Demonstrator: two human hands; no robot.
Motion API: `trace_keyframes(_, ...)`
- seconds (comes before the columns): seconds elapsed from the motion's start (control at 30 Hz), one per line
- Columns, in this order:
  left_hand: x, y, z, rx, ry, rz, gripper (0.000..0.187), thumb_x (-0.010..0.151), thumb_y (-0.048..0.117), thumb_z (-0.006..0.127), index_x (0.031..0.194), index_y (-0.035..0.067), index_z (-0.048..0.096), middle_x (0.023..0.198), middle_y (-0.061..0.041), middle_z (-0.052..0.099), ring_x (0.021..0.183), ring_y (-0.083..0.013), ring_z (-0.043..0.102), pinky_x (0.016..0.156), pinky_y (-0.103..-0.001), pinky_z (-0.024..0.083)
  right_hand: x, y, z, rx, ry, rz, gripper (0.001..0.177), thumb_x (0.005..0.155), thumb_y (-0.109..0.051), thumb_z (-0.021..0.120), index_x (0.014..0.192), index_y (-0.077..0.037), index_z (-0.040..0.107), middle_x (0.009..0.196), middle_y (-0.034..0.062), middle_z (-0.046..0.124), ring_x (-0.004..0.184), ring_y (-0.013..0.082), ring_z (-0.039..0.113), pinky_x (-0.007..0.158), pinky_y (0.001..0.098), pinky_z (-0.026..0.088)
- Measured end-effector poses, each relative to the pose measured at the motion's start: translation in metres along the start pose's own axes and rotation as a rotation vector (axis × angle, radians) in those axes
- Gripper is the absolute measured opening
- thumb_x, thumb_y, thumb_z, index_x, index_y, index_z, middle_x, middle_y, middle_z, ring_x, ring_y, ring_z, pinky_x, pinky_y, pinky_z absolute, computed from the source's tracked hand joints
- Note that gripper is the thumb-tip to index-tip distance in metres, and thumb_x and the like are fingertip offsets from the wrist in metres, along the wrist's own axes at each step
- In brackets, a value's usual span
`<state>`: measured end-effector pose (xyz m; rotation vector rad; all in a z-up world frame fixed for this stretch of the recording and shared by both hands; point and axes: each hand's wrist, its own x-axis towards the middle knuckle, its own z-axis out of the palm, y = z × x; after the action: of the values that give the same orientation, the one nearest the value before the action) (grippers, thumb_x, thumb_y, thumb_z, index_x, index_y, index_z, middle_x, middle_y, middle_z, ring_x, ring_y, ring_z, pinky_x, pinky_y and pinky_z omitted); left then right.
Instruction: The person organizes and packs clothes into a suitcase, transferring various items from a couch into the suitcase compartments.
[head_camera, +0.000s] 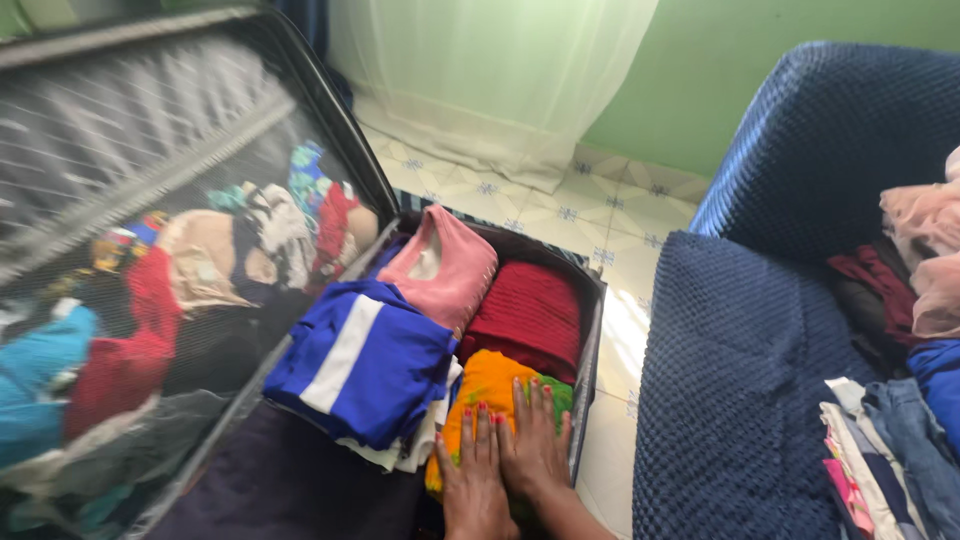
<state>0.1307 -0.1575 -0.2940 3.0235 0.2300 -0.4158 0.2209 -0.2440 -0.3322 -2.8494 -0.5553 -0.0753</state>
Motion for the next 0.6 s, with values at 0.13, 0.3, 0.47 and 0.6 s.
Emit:
trace_keyframes(0.13, 0.011, 0.007, 0.008, 0.064, 0.113, 0.011, 0.132, 0.068, 0.054, 0.077, 0.161, 0.009, -0.005, 0.168, -0.02, -0.006, 0.152, -0.0421, -0.012, 0.108, -0.084, 0.002, 0.018, 0.02, 0.028, 0.085, -0.092, 0.081, 0.069, 0.101, -0.043, 0.038, 0.161, -0.013, 0.021, 0.166, 0.0116, 0.024, 0.156, 0.0292, 0.015, 0.125, 0.0546, 0.01)
trace_keyframes(0.3, 0.02, 0.008, 0.004, 0.123, -0.092, -0.005, 0.14, 0.069, 0.068, 0.078, 0.163, 0.012, -0.009, 0.17, -0.019, -0.008, 0.155, -0.0415, -0.01, 0.11, -0.083, 0.011, 0.017, 0.019, 0.035, 0.057, -0.188, 0.133, 0.072, 0.101, -0.045, 0.037, 0.161, -0.011, 0.017, 0.167, 0.0119, 0.02, 0.156, 0.0302, 0.012, 0.123, 0.0584, 0.01)
trace_keyframes(0.47, 0.021, 0.01, -0.011, 0.075, -0.175, 0.006, 0.151, 0.061, 0.074, 0.083, 0.166, 0.014, -0.009, 0.172, -0.016, -0.007, 0.157, -0.0383, -0.006, 0.111, -0.08, 0.018, 0.023, 0.014, 0.027, 0.039, -0.26, 0.155, 0.073, 0.101, -0.047, 0.034, 0.162, -0.014, 0.01, 0.17, 0.0082, 0.007, 0.157, 0.0266, 0.002, 0.122, 0.0588, -0.002)
trace_keyframes(0.6, 0.035, -0.007, -0.013, 0.024, -0.166, 0.063, 0.144, 0.061, 0.071, 0.084, 0.165, 0.015, 0.002, 0.173, -0.017, -0.007, 0.157, -0.0356, 0.001, 0.114, -0.076, 0.017, 0.017, 0.017, 0.034, -0.006, -0.104, 0.058, 0.072, 0.101, -0.047, 0.033, 0.161, -0.01, 0.013, 0.17, 0.0088, 0.005, 0.156, 0.0265, 0.001, 0.121, 0.0573, -0.005)
